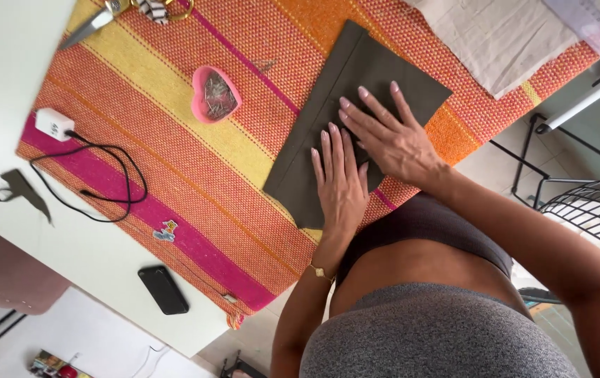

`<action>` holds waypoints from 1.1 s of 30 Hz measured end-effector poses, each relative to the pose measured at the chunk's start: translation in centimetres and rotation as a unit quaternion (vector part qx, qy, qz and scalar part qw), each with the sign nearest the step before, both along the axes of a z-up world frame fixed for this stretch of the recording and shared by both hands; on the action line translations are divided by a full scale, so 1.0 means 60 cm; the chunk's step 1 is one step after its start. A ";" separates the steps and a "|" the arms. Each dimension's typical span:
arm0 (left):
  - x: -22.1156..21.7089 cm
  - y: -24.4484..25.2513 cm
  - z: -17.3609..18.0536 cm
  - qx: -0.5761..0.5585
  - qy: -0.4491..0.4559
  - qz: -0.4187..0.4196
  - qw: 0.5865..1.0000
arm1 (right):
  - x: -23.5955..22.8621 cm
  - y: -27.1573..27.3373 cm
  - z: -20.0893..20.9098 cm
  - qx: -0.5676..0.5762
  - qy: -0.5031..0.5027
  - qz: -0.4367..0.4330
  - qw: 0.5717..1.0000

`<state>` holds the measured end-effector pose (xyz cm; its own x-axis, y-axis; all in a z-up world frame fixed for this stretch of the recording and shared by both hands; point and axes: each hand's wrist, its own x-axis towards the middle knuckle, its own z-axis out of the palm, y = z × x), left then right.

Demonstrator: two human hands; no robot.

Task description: Measuring, marking with chalk, and pinning a pocket piece onto a larger fabric garment component on an ironing board.

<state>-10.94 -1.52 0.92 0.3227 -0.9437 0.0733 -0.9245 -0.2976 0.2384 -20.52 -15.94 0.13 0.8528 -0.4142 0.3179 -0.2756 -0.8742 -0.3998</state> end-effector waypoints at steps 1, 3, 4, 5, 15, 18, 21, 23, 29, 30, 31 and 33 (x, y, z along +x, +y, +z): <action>0.001 -0.001 -0.007 0.001 0.003 0.003 1.000 | -0.002 -0.004 -0.009 0.001 0.003 0.003 1.000; -0.001 0.005 -0.018 0.012 0.018 0.002 1.000 | -0.008 -0.006 -0.025 -0.010 0.035 0.017 0.999; 0.000 0.007 -0.019 0.015 0.019 0.011 1.000 | -0.005 -0.005 -0.023 -0.008 0.036 0.025 0.999; 0.000 0.008 -0.018 0.015 0.046 0.012 0.999 | -0.004 -0.003 -0.020 -0.002 0.044 0.024 0.999; -0.005 0.060 -0.033 0.010 0.062 0.036 0.997 | -0.001 0.002 -0.003 0.023 0.081 0.006 0.996; -0.005 0.054 -0.017 -0.009 0.107 0.046 0.993 | 0.000 0.003 -0.002 0.028 0.074 0.009 0.997; 0.036 0.068 -0.016 -0.109 0.354 0.052 0.928 | -0.005 -0.002 -0.011 0.030 0.066 0.012 0.997; 0.092 0.099 -0.021 -0.189 0.425 0.133 0.875 | -0.038 -0.042 -0.024 0.045 0.011 0.018 0.999; 0.197 0.031 -0.018 -0.225 0.312 0.128 0.914 | -0.157 -0.094 0.066 0.258 0.033 -0.236 0.936; 0.207 0.008 -0.051 -0.220 0.329 0.081 0.915 | -0.196 -0.098 0.042 0.276 0.151 -0.324 0.892; 0.205 -0.018 -0.070 -0.227 0.327 0.088 0.913 | -0.165 -0.069 0.086 0.270 0.151 -0.316 0.897; 0.201 -0.069 -0.105 -0.150 0.316 0.099 0.932 | -0.111 0.000 0.168 0.592 0.096 -0.294 0.744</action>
